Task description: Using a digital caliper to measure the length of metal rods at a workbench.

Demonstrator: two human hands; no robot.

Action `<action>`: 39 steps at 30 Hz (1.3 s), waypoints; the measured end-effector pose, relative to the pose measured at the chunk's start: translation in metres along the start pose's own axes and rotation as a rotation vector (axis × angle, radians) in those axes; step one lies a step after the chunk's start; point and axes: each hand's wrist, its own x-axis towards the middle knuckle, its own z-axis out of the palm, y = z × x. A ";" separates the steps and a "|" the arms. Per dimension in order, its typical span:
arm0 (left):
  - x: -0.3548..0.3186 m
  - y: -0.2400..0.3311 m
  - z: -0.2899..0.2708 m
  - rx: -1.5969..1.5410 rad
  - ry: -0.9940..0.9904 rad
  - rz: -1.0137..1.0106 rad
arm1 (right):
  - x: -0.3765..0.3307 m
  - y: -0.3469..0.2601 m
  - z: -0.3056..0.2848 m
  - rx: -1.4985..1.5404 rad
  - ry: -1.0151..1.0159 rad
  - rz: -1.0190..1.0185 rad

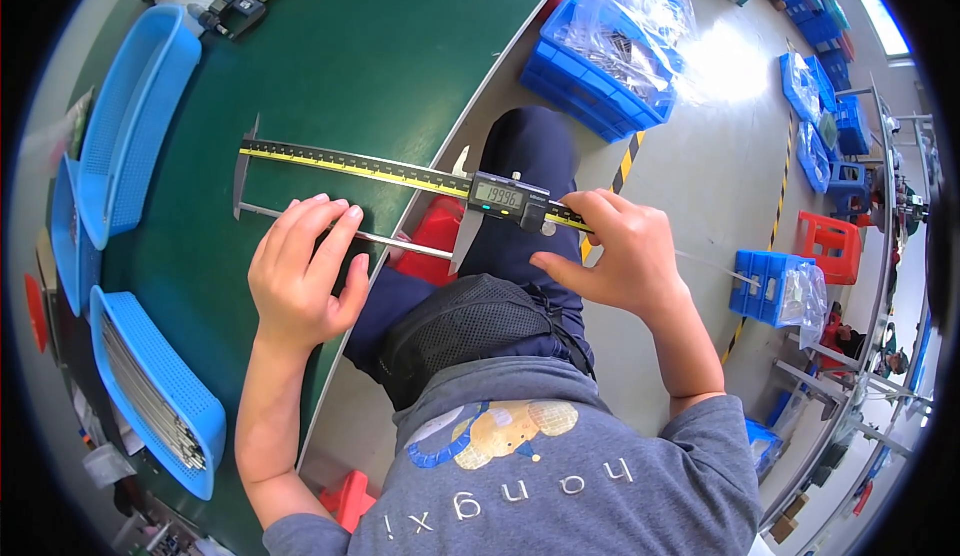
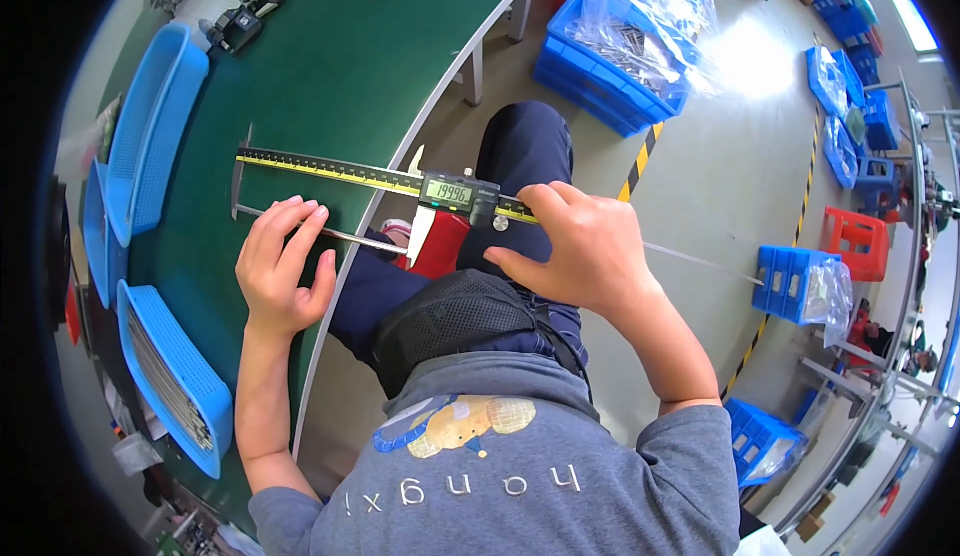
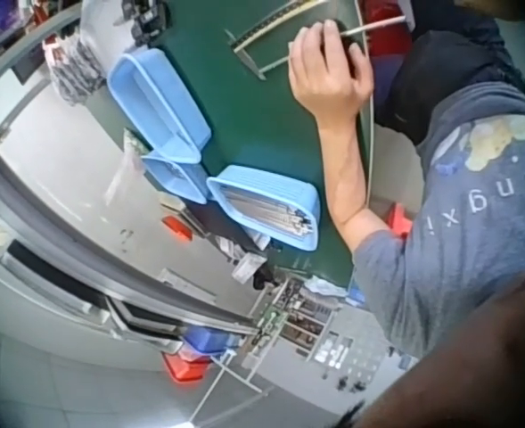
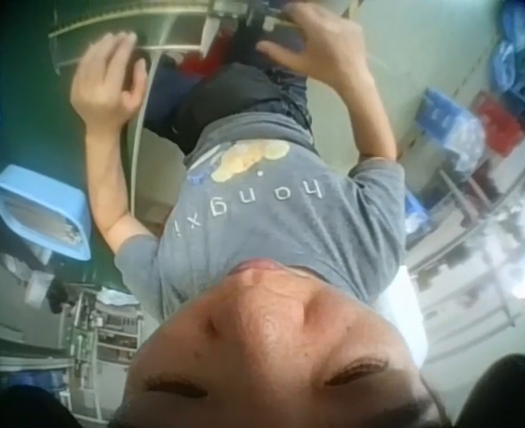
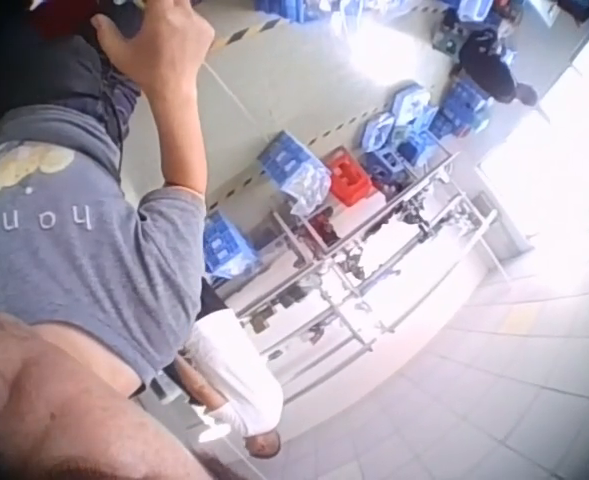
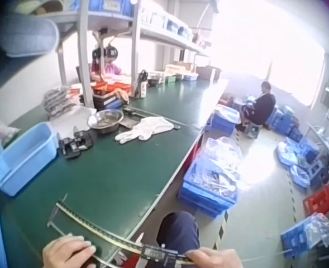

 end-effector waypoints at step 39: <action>0.052 -0.121 -0.115 0.425 0.388 -0.015 | -0.003 0.008 0.008 0.081 0.054 0.051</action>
